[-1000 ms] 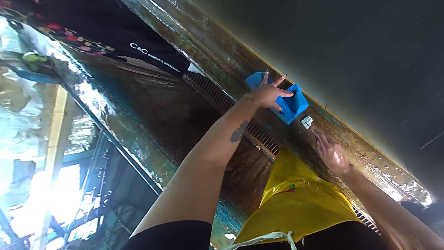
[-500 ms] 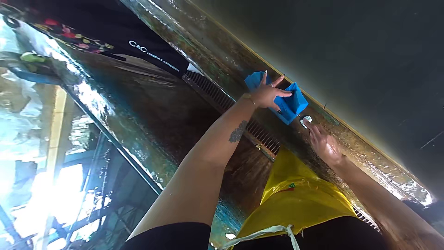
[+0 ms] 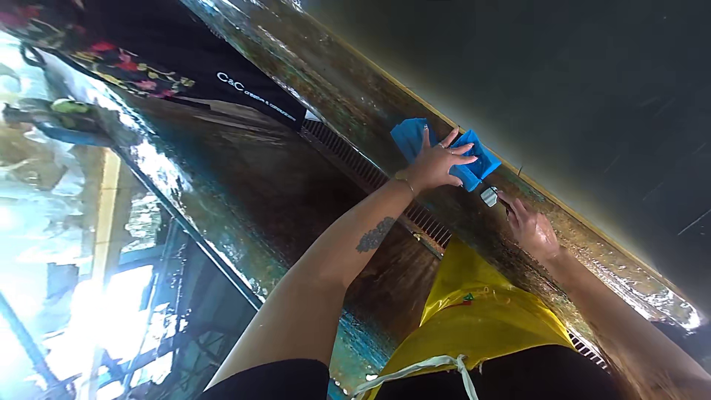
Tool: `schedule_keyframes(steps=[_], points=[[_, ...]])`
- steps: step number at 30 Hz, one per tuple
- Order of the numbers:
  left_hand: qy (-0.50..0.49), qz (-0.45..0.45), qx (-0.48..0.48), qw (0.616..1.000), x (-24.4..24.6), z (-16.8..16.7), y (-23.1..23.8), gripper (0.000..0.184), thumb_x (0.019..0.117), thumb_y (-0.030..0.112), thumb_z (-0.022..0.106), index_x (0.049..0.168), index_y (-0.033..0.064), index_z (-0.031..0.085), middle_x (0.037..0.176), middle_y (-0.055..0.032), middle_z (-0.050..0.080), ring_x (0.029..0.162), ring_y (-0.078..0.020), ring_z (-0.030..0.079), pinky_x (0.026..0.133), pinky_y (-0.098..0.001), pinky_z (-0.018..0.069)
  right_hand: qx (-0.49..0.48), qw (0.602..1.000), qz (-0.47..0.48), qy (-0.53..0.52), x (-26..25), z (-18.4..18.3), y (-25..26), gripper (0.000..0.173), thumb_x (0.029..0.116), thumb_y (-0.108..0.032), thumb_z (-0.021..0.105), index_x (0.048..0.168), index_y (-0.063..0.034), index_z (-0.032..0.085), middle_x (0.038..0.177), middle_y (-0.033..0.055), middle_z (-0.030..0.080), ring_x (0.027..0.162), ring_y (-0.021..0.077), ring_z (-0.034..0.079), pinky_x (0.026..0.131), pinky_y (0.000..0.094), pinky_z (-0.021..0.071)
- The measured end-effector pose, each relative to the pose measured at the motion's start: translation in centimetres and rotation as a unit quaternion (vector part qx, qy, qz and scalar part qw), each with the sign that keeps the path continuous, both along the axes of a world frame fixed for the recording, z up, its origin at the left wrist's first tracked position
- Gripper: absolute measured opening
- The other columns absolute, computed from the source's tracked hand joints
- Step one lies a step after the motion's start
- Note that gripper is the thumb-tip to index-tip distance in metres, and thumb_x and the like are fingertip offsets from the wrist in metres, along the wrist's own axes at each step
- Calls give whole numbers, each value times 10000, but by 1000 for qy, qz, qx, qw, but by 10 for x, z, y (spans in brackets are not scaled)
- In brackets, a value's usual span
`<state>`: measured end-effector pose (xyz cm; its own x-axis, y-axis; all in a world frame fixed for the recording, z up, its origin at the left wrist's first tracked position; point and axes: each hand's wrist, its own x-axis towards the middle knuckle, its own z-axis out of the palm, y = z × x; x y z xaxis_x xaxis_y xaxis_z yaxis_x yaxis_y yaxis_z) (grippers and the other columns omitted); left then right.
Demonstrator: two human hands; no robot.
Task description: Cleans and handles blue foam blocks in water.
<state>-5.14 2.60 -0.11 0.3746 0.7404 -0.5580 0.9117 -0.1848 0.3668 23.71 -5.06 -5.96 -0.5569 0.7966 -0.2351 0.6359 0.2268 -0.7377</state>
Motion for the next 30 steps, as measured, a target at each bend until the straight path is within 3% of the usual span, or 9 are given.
schedule_keyframes(steps=[3,6,8,11,14,16,20,24,30], points=[[-4,-30,12,999,0,15,10,317,1028,269,612,1307,161,718,1533,-36,535,1525,-288,333,1193,-725,47,10,1000,-3,14,0,5,2,496,1023,-47,507,1505,-159,521,1144,221,682,698,367,703,622,533,585],[-73,-30,89,993,-1,21,17,255,1032,181,586,1171,71,769,1416,-71,638,1446,-286,467,1221,-641,176,33,998,-24,37,1,16,9,495,1002,-13,523,1487,-114,535,1170,216,683,719,364,705,613,530,585],[-111,-30,104,988,-2,20,23,240,997,162,631,1174,82,772,1465,-64,599,1474,-301,424,1222,-618,195,25,998,-39,37,3,21,17,491,998,1,519,1478,-96,538,1202,219,678,769,378,711,634,542,581],[-68,-32,8,997,2,17,32,311,987,295,668,1241,132,744,1616,3,423,1560,-283,237,1220,-661,119,-33,998,-44,-3,1,22,25,502,1017,-6,506,1505,-123,511,1209,235,670,832,423,712,698,587,578],[-59,28,-2,998,12,12,42,329,1054,344,549,1137,118,773,1560,21,501,1518,-247,344,1198,-703,106,-50,998,-44,-11,-1,19,31,510,1020,-6,501,1514,-134,498,1227,236,672,873,441,712,730,606,572],[-40,34,9,999,23,8,50,222,996,276,654,1146,147,755,1503,-18,546,1434,-268,453,1175,-690,191,-44,998,-48,-10,0,17,31,517,1015,-7,509,1515,-139,498,1190,235,684,859,439,712,717,606,571],[-1,-13,-25,1000,34,0,63,636,802,151,856,1380,258,613,1595,-69,392,1444,-377,389,1093,-664,369,-48,998,-45,-9,4,18,32,533,1009,-4,520,1521,-149,490,1206,221,680,859,424,713,720,598,576],[34,-31,-77,996,32,-3,69,748,843,202,828,1505,351,512,1676,23,299,1513,-318,322,1103,-701,304,-34,998,-60,15,7,21,31,528,1000,10,516,1513,-110,496,1195,229,684,845,408,713,718,581,577],[44,-19,-115,992,33,-3,76,772,851,222,833,1520,387,486,1664,75,327,1544,-287,272,1101,-804,167,-29,997,-68,23,-14,26,38,518,1013,-3,516,1521,-99,475,1175,242,681,816,406,712,696,562,582]])
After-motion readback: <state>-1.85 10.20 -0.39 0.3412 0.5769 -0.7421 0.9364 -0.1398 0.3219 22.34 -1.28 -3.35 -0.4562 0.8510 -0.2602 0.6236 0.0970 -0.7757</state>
